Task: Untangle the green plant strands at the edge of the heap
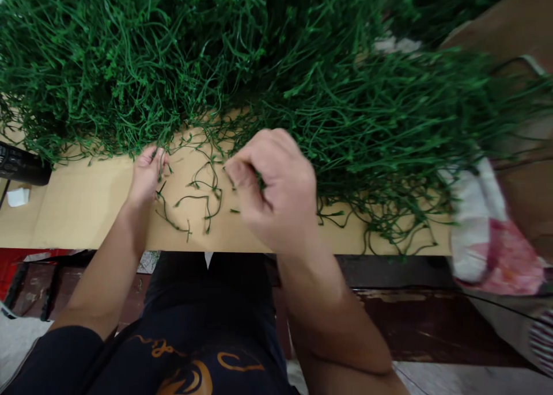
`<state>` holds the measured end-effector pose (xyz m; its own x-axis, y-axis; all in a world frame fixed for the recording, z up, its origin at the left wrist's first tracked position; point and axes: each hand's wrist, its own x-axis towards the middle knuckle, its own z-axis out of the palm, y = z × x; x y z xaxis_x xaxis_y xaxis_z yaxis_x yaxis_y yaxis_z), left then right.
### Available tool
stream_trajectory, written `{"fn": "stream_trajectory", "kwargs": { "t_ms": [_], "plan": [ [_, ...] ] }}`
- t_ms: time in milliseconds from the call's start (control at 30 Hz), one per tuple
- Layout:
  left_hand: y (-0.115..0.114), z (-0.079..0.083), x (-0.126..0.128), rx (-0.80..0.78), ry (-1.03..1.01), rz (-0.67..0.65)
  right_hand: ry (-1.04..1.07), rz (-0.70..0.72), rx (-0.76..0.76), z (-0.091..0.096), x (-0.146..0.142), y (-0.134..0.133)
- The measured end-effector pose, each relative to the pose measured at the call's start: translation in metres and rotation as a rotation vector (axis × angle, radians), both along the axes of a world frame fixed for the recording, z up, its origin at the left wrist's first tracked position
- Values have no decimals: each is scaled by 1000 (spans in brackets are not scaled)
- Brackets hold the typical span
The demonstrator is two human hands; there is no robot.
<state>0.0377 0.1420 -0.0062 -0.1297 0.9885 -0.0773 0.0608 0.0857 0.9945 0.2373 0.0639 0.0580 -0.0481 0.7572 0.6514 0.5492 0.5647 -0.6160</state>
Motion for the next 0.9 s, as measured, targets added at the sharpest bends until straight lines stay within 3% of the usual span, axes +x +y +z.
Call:
{"fn": "stream_trajectory", "kwargs": {
  "t_ms": [100,200,267,367,500,600,900],
  "plan": [
    [-8,3,-2,-41,-15,-190,-244,-297,-102,-7,26,13],
    [-14,2,-3,-8,-24,-307,-323,-427,-183,-21,33,24],
    [-15,1,-4,15,-7,-340,-320,-361,-157,-27,21,26],
    [-14,3,-4,47,18,-376,-292,-128,-140,-34,-14,30],
    [-14,6,-4,87,-14,-405,-274,118,-298,-42,-47,38],
    [-15,7,-3,82,-19,-393,-215,148,-357,-44,-49,41],
    [-11,0,3,33,6,-343,-34,150,-346,-44,-41,33]
  ]
}}
